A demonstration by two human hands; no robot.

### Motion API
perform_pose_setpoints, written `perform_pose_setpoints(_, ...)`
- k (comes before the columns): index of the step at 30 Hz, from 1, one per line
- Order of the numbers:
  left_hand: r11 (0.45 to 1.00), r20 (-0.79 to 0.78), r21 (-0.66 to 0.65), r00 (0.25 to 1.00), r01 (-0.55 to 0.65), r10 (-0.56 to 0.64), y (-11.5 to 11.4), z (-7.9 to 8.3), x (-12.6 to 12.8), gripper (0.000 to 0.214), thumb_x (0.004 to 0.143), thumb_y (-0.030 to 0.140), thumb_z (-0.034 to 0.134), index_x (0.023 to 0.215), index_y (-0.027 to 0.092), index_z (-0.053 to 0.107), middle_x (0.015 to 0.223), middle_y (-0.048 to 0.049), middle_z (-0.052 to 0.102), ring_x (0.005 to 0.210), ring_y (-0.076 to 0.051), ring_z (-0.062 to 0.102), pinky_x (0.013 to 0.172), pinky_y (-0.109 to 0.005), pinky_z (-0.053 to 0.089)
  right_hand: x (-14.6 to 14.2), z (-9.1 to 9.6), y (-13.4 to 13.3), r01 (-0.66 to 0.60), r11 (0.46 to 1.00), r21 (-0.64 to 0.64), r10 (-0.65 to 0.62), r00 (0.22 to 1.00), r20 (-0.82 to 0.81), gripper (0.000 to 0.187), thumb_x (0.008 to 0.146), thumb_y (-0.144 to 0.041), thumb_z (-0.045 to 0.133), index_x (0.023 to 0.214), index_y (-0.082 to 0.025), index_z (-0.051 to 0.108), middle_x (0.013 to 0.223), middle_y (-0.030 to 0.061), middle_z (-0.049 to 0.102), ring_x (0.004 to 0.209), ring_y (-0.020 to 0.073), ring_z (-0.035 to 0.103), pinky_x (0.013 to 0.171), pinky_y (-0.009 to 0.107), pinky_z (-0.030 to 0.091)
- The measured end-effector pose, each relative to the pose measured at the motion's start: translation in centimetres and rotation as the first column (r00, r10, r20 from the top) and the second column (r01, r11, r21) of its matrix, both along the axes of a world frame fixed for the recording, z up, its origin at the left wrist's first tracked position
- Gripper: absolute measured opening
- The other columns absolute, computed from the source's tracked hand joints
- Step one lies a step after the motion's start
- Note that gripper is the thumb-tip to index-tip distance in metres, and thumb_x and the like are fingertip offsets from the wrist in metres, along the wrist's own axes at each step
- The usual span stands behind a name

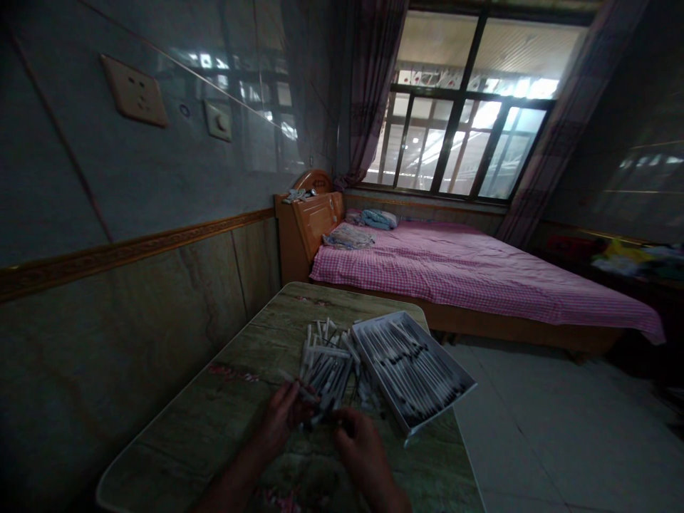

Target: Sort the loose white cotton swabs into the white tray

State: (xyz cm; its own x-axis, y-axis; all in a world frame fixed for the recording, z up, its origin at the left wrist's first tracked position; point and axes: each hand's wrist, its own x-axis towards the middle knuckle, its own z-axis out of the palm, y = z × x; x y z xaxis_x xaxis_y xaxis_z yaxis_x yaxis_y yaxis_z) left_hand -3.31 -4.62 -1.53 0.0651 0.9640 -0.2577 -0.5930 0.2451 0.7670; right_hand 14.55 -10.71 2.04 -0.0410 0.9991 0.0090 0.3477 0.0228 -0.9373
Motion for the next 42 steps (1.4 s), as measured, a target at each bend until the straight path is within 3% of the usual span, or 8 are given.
perform_pose_setpoints(5,0.996,-0.071,0.017,0.994,0.089,-0.088,-0.2,-0.8,0.1,0.033,0.072,0.037,0.079,0.091,0.020,0.059,0.075,-0.0048,0.077,0.063,-0.024,0.074,0.049,-0.027,0.054,-0.4,0.2,0.2,-0.024,0.998,0.062,0.021,0.999,0.043,0.031,0.072,-0.024,0.051,0.092,-0.018,0.074,0.092,0.0078,0.075,0.090,0.0250,0.069,0.081,0.034,0.050)
perform_pose_setpoints(9,0.994,0.029,-0.013,0.994,0.107,-0.106,0.1,-0.8,-0.1,0.028,0.073,0.031,0.079,0.090,0.017,0.063,0.072,-0.0042,0.076,0.060,-0.021,0.072,0.049,-0.026,0.054,-1.6,-0.2,0.6,-0.028,0.993,0.111,0.034,0.998,-0.047,0.028,0.081,-0.035,0.054,0.096,-0.019,0.072,0.093,0.0067,0.074,0.090,0.0242,0.068,0.079,0.032,0.051)
perform_pose_setpoints(13,0.996,0.236,-0.084,0.970,-0.038,0.057,0.8,0.2,-1.0,0.004,0.082,0.017,0.069,0.084,0.016,0.065,0.071,-0.0024,0.075,0.060,-0.015,0.072,0.049,-0.019,0.054,-1.7,-0.8,1.1,0.111,0.983,0.149,-0.109,0.994,-0.026,0.041,0.094,-0.047,0.040,0.106,-0.022,0.070,0.095,0.0063,0.073,0.090,0.0218,0.068,0.079,0.031,0.052)
perform_pose_setpoints(16,0.979,0.334,-0.184,0.930,-0.092,0.150,1.3,0.9,-1.6,0.013,0.089,0.010,0.058,0.079,0.015,0.065,0.069,-0.0015,0.074,0.057,-0.013,0.071,0.049,-0.018,0.055,-0.9,-1.3,1.2,0.192,0.947,0.256,-0.239,0.957,0.166,0.036,0.091,-0.044,0.045,0.108,-0.023,0.068,0.104,0.0078,0.070,0.092,0.0221,0.067,0.081,0.032,0.051)
perform_pose_setpoints(25,0.990,0.189,-0.116,0.977,-0.080,0.101,1.0,0.2,-0.5,0.005,0.083,0.012,0.067,0.086,0.015,0.066,0.074,-0.0027,0.076,0.057,-0.015,0.071,0.049,-0.022,0.056,-1.5,-2.4,0.3,0.083,0.941,0.327,-0.272,0.761,0.589,0.043,0.080,-0.021,0.060,0.123,-0.026,0.060,0.118,0.0086,0.062,0.108,0.0275,0.057,0.091,0.037,0.045)
perform_pose_setpoints(33,0.993,0.178,-0.095,0.980,-0.077,0.093,1.3,-0.2,-0.6,0.005,0.083,0.012,0.066,0.087,0.016,0.064,0.075,-0.0021,0.076,0.059,-0.015,0.071,0.051,-0.022,0.055,-1.5,-1.2,2.4,0.006,0.976,0.217,-0.182,0.567,0.804,0.023,0.086,-0.017,0.054,0.101,-0.026,0.068,0.101,0.0065,0.068,0.094,0.0248,0.060,0.078,0.032,0.041)
perform_pose_setpoints(37,0.992,0.168,-0.101,0.981,-0.079,0.095,1.3,-0.2,-0.5,0.005,0.082,0.011,0.067,0.085,0.015,0.064,0.073,-0.0017,0.075,0.059,-0.015,0.071,0.050,-0.022,0.055,-0.8,-1.3,3.3,0.019,0.977,0.211,-0.187,0.545,0.817,0.018,0.086,-0.018,0.055,0.099,-0.022,0.066,0.098,0.0076,0.067,0.092,0.0238,0.061,0.076,0.031,0.039)
perform_pose_setpoints(42,0.993,0.153,-0.091,0.984,-0.077,0.090,1.2,-0.1,-0.4,0.007,0.079,0.013,0.070,0.084,0.015,0.065,0.071,-0.0012,0.075,0.059,-0.016,0.071,0.050,-0.022,0.055,-0.7,-2.2,3.1,-0.006,0.955,0.295,-0.235,0.591,0.772,0.024,0.089,-0.018,0.052,0.108,-0.024,0.065,0.102,0.0062,0.065,0.094,0.0231,0.058,0.080,0.031,0.038)
